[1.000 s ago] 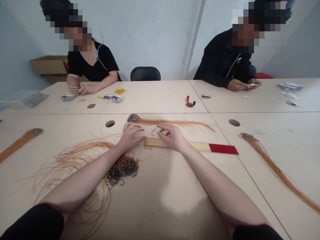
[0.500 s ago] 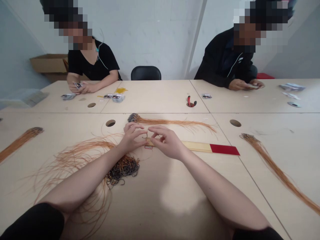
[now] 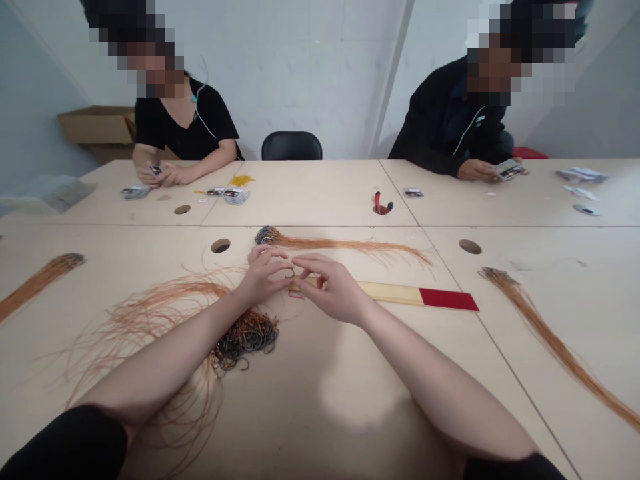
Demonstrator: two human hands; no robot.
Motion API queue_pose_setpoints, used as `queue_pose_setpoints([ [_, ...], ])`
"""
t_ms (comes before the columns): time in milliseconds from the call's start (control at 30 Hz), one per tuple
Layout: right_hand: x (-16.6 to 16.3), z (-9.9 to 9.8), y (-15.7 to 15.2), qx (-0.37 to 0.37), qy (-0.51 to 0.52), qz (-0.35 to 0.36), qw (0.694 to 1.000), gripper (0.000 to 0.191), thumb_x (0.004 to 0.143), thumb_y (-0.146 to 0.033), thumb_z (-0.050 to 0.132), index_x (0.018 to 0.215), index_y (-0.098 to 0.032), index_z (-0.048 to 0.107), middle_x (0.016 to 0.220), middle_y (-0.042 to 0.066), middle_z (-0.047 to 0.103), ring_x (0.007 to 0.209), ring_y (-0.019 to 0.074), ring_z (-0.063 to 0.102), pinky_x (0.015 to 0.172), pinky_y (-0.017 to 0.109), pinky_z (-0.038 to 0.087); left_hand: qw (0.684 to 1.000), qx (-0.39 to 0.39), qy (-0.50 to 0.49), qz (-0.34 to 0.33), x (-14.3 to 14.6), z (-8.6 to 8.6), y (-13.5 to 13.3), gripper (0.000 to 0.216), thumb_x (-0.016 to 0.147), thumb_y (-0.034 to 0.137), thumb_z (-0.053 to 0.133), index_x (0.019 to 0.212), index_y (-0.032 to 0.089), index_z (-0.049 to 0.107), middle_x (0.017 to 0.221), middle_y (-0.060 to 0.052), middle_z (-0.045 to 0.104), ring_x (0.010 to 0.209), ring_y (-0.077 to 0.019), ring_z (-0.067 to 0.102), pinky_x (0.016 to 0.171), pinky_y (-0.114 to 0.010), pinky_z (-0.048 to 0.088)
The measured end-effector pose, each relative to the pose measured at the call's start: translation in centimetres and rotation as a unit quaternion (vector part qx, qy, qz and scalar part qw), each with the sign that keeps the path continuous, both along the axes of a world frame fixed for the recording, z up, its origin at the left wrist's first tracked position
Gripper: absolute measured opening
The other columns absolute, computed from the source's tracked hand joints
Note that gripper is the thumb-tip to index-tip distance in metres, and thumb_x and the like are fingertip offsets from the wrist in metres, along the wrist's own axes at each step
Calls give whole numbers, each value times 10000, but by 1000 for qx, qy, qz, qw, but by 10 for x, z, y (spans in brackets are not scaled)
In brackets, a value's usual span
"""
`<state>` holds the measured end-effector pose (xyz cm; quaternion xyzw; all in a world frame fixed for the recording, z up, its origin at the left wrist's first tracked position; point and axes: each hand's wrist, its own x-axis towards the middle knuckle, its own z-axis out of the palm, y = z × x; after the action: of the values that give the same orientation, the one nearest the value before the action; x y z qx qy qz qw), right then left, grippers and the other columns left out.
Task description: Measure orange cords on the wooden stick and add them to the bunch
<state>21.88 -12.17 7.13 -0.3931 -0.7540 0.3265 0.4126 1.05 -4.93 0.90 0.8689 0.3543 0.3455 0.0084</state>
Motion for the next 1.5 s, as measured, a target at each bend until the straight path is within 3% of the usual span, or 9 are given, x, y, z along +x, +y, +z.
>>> queue_pose_setpoints([
  [433, 1, -3, 2, 18, -19, -17, 1000, 347, 833, -313, 512, 1158, -226, 593, 1192, 109, 560, 831, 151, 620, 567, 244, 517, 1000, -17, 12, -5, 0, 4, -1, 86, 761, 345, 641, 761, 290, 708, 995, -35, 616, 1077, -227, 387, 935, -432, 316],
  [567, 8, 0, 5, 14, -47, -39, 998, 345, 813, -298, 530, 1138, -214, 607, 1193, 101, 566, 731, 128, 604, 516, 239, 499, 1000, -14, -5, -1, 0, 2, 0, 83, 752, 334, 651, 730, 266, 693, 982, -28, 621, 1073, -222, 391, 951, -428, 313],
  [733, 36, 7, 12, 6, -143, -72, 987, 285, 819, -345, 541, 1041, -209, 656, 1034, 63, 654, 690, 147, 604, 594, 298, 517, 999, -19, -40, 19, -1, -1, 4, 86, 738, 300, 659, 681, 237, 665, 955, -24, 618, 1046, -213, 408, 963, -427, 321],
  [933, 83, 15, 24, 10, -220, -20, 975, 223, 823, -386, 548, 932, -257, 694, 976, 22, 675, 745, 186, 628, 577, 302, 507, 997, -25, -62, 31, -6, 1, 10, 84, 718, 260, 660, 647, 219, 640, 924, -29, 616, 1017, -205, 439, 963, -428, 333],
  [1100, 124, 18, 32, -60, -235, -107, 964, 263, 820, -447, 530, 888, -266, 707, 957, 15, 684, 814, 206, 636, 634, 303, 512, 989, -62, -125, 51, -13, 1, 19, 60, 723, 253, 649, 689, 205, 637, 944, -30, 619, 997, -184, 493, 952, -406, 362],
  [1167, 136, 14, 37, -75, -231, -164, 956, 284, 814, -459, 524, 877, -254, 711, 938, 26, 689, 838, 223, 637, 650, 314, 509, 977, -103, -179, 60, -16, 0, 23, 83, 723, 278, 645, 721, 195, 643, 903, -31, 627, 920, -171, 541, 870, -365, 422],
  [1267, 147, 0, 45, -90, -221, -243, 940, 292, 796, -458, 530, 838, -236, 715, 906, 32, 693, 837, 241, 639, 660, 325, 502, 939, -211, -263, 72, -19, -1, 29, 173, 729, 341, 634, 778, 175, 641, 674, -3, 615, 640, -130, 563, 632, -279, 453],
  [1333, 148, -13, 51, -96, -211, -274, 934, 275, 782, -439, 542, 821, -229, 715, 922, 32, 690, 852, 245, 636, 692, 327, 499, 912, -265, -304, 74, -19, 1, 31, 222, 724, 369, 639, 811, 165, 630, 554, 20, 588, 532, -115, 545, 571, -255, 436],
  [1500, 146, -44, 62, -73, -173, -344, 920, 276, 748, -387, 558, 882, -190, 697, 936, 68, 683, 834, 253, 637, 715, 345, 496, 871, -300, -385, 59, -17, 5, 35, 266, 693, 374, 669, 830, 155, 609, 665, -37, 675, 653, -152, 632, 643, -271, 468],
])
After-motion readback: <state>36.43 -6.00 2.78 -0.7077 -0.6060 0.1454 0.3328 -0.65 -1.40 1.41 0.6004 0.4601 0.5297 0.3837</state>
